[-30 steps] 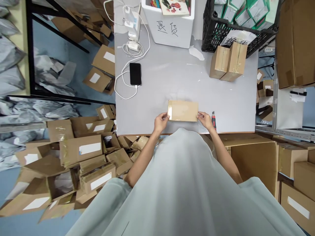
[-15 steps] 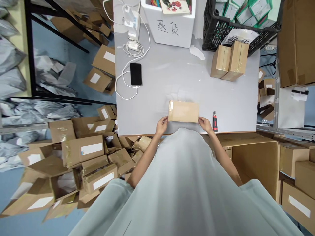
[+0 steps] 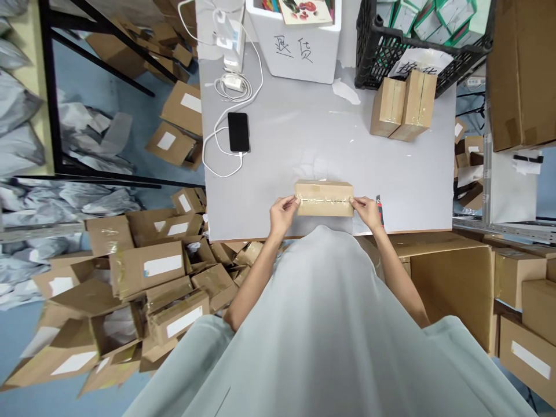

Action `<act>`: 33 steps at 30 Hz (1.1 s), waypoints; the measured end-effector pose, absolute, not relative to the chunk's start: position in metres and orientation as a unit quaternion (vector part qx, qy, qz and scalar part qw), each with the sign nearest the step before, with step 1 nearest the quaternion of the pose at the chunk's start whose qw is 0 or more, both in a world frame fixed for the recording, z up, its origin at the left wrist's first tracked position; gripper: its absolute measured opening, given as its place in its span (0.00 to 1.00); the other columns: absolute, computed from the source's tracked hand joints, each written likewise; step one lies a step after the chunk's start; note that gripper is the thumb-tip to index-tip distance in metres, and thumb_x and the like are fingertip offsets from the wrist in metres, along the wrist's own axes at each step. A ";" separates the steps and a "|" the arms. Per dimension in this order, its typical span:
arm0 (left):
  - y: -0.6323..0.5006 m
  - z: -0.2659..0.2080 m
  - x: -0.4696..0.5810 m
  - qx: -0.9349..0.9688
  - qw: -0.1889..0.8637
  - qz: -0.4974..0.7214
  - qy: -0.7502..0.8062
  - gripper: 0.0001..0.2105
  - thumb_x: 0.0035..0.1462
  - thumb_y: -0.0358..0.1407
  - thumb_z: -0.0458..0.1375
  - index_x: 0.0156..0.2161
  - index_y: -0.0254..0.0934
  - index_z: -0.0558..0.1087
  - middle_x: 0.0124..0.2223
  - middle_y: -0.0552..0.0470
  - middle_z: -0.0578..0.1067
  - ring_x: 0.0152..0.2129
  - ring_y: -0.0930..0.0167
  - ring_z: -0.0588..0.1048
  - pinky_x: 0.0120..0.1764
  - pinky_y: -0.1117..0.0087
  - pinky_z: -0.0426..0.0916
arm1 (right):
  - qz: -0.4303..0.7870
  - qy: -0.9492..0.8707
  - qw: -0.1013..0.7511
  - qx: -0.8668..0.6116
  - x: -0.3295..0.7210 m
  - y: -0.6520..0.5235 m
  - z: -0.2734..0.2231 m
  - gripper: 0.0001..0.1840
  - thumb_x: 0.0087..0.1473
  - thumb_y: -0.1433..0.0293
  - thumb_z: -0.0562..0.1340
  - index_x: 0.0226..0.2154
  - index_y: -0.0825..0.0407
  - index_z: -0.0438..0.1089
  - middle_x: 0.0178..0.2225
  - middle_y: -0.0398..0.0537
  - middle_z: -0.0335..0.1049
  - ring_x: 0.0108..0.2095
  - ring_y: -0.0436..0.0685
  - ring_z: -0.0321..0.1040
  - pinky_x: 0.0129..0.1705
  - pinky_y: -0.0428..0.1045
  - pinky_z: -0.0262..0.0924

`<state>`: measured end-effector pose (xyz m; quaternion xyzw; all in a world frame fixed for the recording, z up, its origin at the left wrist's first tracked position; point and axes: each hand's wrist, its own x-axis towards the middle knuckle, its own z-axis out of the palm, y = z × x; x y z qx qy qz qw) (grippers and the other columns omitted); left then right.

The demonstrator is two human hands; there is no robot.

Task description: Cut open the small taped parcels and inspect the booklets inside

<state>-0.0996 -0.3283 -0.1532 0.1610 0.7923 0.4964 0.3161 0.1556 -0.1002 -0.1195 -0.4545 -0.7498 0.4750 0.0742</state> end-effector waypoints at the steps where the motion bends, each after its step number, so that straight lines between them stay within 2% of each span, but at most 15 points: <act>1: -0.326 -0.151 -0.101 0.162 0.311 0.494 0.796 0.19 0.63 0.48 0.69 0.51 0.35 0.85 0.49 0.43 0.84 0.47 0.60 0.84 0.56 0.58 0.79 | 0.470 -0.750 0.073 -0.460 0.153 -0.099 -0.117 0.22 0.66 0.49 0.67 0.42 0.48 0.87 0.46 0.55 0.86 0.48 0.67 0.82 0.54 0.58 0.75; 6: -0.316 -0.154 -0.100 0.120 0.315 0.466 0.818 0.17 0.61 0.46 0.70 0.48 0.36 0.87 0.48 0.44 0.87 0.44 0.60 0.84 0.54 0.59 0.79 | 0.449 -0.741 0.046 -0.497 0.141 -0.104 -0.118 0.27 0.66 0.44 0.65 0.40 0.49 0.86 0.43 0.55 0.87 0.44 0.67 0.83 0.53 0.58 0.74; 11: -0.305 -0.163 -0.103 0.104 0.311 0.478 0.815 0.15 0.60 0.43 0.69 0.48 0.35 0.87 0.47 0.43 0.87 0.44 0.59 0.84 0.53 0.59 0.78 | 0.431 -0.740 0.073 -0.511 0.132 -0.105 -0.127 0.33 0.67 0.41 0.61 0.41 0.51 0.85 0.46 0.59 0.87 0.46 0.67 0.82 0.53 0.57 0.72; 18: -0.299 -0.167 -0.109 0.106 0.309 0.478 0.815 0.14 0.59 0.42 0.69 0.45 0.36 0.87 0.48 0.43 0.86 0.45 0.59 0.84 0.55 0.58 0.78 | 0.448 -0.734 0.085 -0.503 0.129 -0.099 -0.130 0.37 0.64 0.36 0.59 0.38 0.51 0.83 0.42 0.58 0.86 0.43 0.66 0.81 0.51 0.57 0.71; 25: -0.297 -0.156 -0.102 0.093 0.298 0.445 0.839 0.16 0.60 0.43 0.68 0.47 0.34 0.85 0.41 0.46 0.85 0.39 0.62 0.82 0.48 0.62 0.76 | 0.446 -0.724 0.084 -0.519 0.129 -0.106 -0.128 0.34 0.62 0.37 0.59 0.39 0.51 0.79 0.40 0.57 0.85 0.40 0.65 0.78 0.47 0.56 0.70; 29: -0.294 -0.151 -0.093 0.099 0.275 0.423 0.858 0.22 0.56 0.48 0.72 0.49 0.36 0.80 0.43 0.47 0.82 0.38 0.65 0.80 0.48 0.62 0.75 | 0.425 -0.724 0.064 -0.539 0.127 -0.113 -0.129 0.32 0.56 0.36 0.65 0.39 0.48 0.76 0.36 0.52 0.81 0.38 0.64 0.76 0.44 0.56 0.68; 33: -0.288 -0.154 -0.089 0.122 0.255 0.410 0.867 0.22 0.54 0.46 0.74 0.48 0.36 0.77 0.43 0.48 0.79 0.37 0.67 0.78 0.48 0.64 0.74 | 0.423 -0.727 0.078 -0.535 0.125 -0.116 -0.131 0.32 0.58 0.35 0.63 0.39 0.47 0.72 0.35 0.49 0.78 0.37 0.63 0.75 0.43 0.55 0.67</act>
